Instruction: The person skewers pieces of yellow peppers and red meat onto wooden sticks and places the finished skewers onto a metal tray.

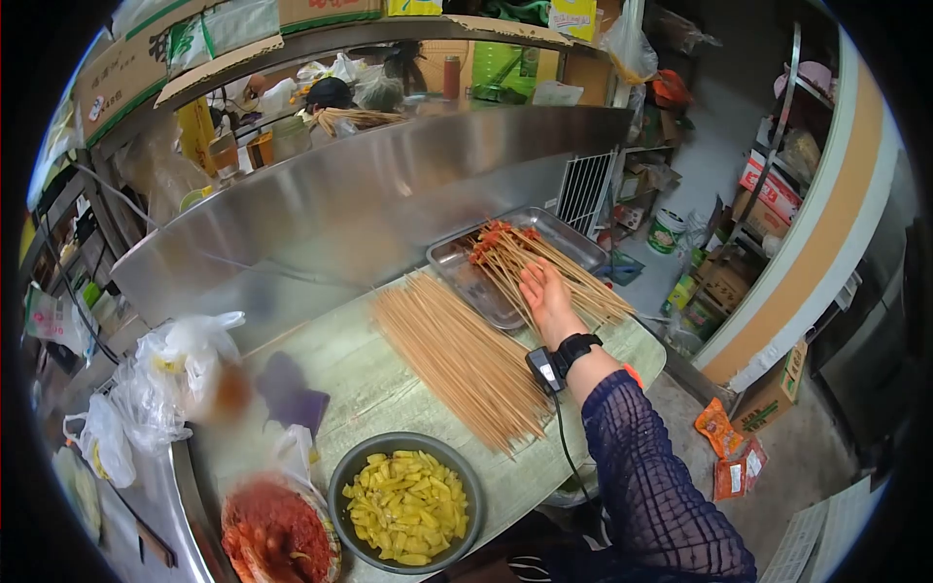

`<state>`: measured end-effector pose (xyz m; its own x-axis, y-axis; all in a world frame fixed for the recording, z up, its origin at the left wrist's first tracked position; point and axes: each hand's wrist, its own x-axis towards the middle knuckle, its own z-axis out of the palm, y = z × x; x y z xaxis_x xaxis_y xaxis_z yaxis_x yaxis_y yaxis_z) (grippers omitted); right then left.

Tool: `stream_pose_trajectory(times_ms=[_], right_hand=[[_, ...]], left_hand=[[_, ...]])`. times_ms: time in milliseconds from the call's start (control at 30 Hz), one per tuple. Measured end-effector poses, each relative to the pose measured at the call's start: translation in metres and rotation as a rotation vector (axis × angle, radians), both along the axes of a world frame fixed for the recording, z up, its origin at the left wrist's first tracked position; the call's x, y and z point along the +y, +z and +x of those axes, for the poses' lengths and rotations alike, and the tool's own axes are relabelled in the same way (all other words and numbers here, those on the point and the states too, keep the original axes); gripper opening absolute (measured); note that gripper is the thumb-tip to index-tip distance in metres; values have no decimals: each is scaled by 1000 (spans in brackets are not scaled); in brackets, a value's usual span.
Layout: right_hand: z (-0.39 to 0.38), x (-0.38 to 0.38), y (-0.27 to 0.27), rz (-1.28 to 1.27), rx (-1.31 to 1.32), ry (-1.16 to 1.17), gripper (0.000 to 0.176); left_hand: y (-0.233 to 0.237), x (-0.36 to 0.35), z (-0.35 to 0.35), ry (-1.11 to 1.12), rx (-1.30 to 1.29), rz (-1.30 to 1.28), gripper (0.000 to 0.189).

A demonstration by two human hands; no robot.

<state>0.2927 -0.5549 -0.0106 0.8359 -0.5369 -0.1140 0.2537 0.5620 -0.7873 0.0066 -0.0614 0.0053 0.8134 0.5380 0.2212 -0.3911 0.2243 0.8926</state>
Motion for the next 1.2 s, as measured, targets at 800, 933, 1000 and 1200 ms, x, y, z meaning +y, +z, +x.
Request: stream_pose_trajectory(times_ms=[800, 933, 1000, 1200], right_hand=[[-59, 86, -8, -1331, 560, 661, 17], [-68, 85, 12, -1148, 522, 818, 16], [-72, 85, 18, -1027, 456, 820, 13], [-94, 92, 60, -913, 310, 743, 10]], left_hand=[[-49, 35, 2, 59, -1, -151, 37], [-44, 33, 0, 103, 55, -133, 38], [-46, 33, 0, 111, 55, -138, 36], [-34, 26, 2, 52, 14, -276, 30]])
